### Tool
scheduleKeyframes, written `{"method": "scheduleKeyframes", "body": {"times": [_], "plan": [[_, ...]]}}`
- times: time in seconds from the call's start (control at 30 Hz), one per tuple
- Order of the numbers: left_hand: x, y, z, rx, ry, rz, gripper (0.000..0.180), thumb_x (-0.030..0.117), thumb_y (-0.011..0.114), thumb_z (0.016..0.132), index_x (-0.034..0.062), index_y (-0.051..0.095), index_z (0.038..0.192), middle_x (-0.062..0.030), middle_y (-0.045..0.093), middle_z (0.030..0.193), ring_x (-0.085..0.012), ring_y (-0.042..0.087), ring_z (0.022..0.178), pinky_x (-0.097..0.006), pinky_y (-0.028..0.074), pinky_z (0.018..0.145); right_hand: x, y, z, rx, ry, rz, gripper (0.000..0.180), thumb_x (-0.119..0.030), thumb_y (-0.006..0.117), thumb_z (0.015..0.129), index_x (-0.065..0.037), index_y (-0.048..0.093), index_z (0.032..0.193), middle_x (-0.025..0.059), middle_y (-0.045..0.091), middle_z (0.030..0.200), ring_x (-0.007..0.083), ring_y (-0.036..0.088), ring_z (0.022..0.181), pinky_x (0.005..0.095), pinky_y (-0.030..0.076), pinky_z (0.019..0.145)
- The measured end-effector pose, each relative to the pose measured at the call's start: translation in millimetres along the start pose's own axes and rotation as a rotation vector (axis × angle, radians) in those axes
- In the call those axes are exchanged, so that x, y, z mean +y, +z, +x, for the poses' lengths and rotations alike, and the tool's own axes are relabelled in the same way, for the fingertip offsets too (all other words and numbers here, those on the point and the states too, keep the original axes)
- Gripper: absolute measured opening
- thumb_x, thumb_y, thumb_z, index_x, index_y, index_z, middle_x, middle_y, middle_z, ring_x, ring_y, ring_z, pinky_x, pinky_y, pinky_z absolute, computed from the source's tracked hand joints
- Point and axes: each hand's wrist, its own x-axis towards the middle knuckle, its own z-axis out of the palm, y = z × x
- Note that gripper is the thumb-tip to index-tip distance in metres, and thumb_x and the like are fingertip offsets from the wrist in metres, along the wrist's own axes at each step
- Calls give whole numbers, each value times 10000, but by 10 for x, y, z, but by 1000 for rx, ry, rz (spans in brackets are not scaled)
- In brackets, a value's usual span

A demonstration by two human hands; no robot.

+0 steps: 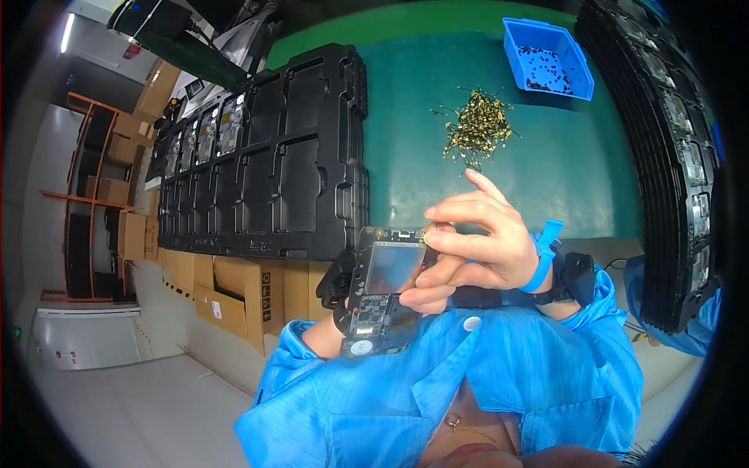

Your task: Manually assembling or inspecting a circuit board or electronic component.

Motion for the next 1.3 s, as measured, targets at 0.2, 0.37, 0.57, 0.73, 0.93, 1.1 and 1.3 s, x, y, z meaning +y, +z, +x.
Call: {"method": "scheduleKeyframes", "body": {"times": [0.2, 0.37, 0.57, 0.73, 0.93, 1.1, 1.3], "plan": [[45, 41, -20, 5, 17, 30, 346, 116, 495, 860, 30, 420, 1186, -73, 417, 747, -129, 470, 529, -245, 331, 456, 9, -59, 72, -61, -80, -181, 494, -321, 677, 666, -169, 584, 1126, 79, 552, 1101, 220, 564, 951, 571, 288, 934], [41, 49, -4, 7, 17, 43, 363, 109, 516, 848, 34, 419, 1189, -71, 417, 754, -126, 466, 531, -241, 331, 459, 52, -25, -26, -79, -37, -32, 560, -339, 662, 688, -148, 527, 1196, 98, 523, 1165, 258, 528, 1042, 581, 274, 941], [13, 34, 11, 18, 9, 50, 385, 101, 541, 833, 38, 418, 1192, -68, 417, 762, -122, 460, 535, -237, 330, 463, -12, 56, -103, 2, 98, 145, 636, -359, 658, 695, -153, 456, 1262, 116, 481, 1234, 291, 488, 1114, 603, 246, 949], [24, 53, 30, 19, 3, 80, 405, 94, 562, 820, 41, 418, 1194, -66, 417, 769, -118, 456, 537, -234, 330, 466, 25, 28, -66, -86, -17, -53, 580, -502, 529, 788, -119, 487, 1222, 136, 482, 1230, 293, 530, 1043, 584, 187, 988], [130, 104, 22, 34, 45, 133, 429, 86, 587, 805, 45, 417, 1198, -63, 417, 777, -114, 450, 541, -230, 330, 469, 35, -75, 56, -127, -68, -398, 607, -536, 541, 727, -167, 508, 1208, 76, 497, 1224, 239, 518, 1057, 586, 185, 989], [187, 184, 13, 83, 164, 279, 451, 79, 607, 793, 48, 417, 1200, -61, 418, 784, -110, 446, 543, -227, 329, 472, -82, 15, 57, -61, 134, -79, 773, -399, 669, 674, -86, 362, 1310, 137, 405, 1291, 291, 421, 1163, 593, 230, 970], [174, 150, 50, 67, 406, 309, 294, 53, 495, 847, -21, 432, 1125, -88, 391, 757, -152, 443, 571, -254, 344, 517, -230, 118, -153, -401, 634, 706, 260, -237, 540, 872, -25, 548, 1021, 98, 607, 853, 202, 597, 814, 304, 461, 726]]}}
